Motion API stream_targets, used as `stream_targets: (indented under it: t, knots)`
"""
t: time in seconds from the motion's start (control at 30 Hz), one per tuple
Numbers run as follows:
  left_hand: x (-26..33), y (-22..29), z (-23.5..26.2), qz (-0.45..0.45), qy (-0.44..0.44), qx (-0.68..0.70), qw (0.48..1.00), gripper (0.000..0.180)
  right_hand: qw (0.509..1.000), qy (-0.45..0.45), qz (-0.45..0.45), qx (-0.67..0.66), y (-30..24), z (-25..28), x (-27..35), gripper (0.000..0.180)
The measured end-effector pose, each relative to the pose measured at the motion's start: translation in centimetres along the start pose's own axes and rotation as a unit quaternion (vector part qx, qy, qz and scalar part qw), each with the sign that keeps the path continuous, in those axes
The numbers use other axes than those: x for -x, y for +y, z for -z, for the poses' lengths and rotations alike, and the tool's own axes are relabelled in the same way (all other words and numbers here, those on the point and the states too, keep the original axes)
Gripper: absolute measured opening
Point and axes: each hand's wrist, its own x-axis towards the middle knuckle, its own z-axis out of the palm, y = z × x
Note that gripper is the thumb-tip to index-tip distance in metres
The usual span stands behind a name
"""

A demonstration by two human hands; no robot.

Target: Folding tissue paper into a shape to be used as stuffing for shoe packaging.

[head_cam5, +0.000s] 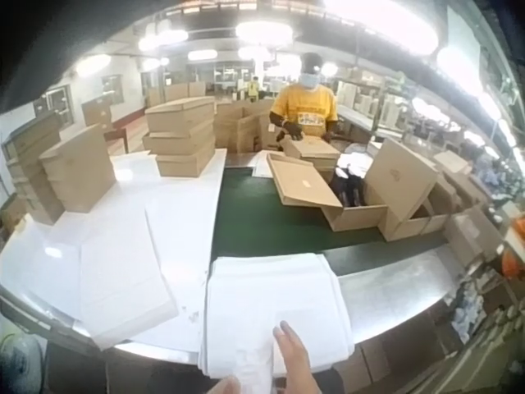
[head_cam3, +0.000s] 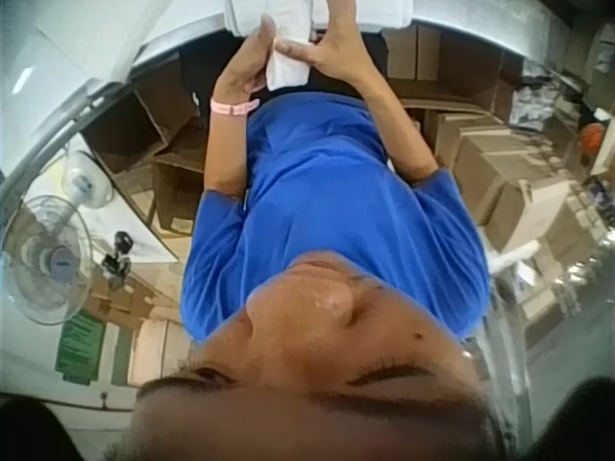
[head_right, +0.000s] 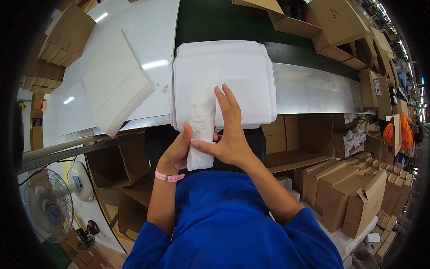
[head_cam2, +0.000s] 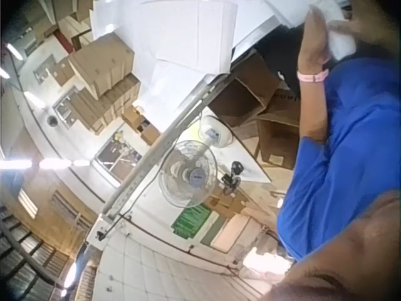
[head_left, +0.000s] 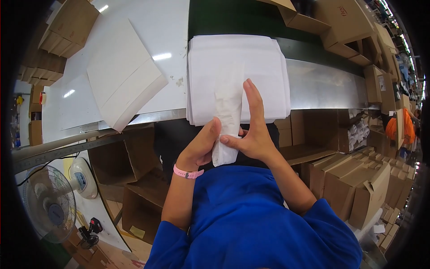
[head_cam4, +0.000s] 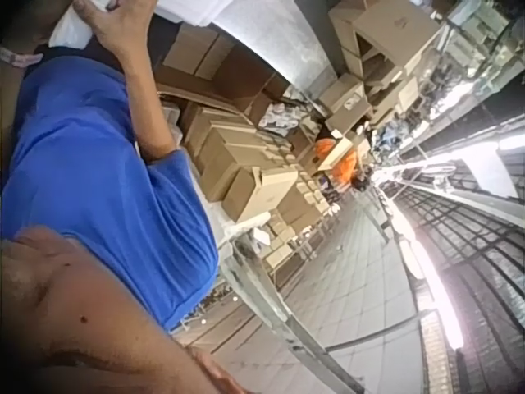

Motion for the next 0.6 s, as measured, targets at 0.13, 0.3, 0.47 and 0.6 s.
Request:
stream_targets:
  t: [0.13, 0.3, 0.47, 0.6]
  knots:
    - [0.6, 0.4, -0.3, -0.054, -0.028, -0.064, 0.996, 0.117, 1.0, -0.011, 0.015, 0.012, 0.6, -0.1, 0.3, 0.147]
    - [1.3, 2.7, -0.8, 0.012, -0.063, -0.084, 0.994, 0.124, 0.999, -0.038, 0.007, -0.017, 1.6, -0.4, 1.2, 0.152]
    - [1.9, 3.6, -1.2, 0.03, -0.045, -0.166, 0.985, 0.119, 0.977, -0.061, -0.049, -0.199, 1.4, -1.1, 1.6, 0.166]
    - [1.4, 3.5, -2.0, 0.042, -0.072, -0.184, 0.98, 0.109, 0.925, 0.033, -0.084, -0.369, -0.5, -1.5, 1.0, 0.157]
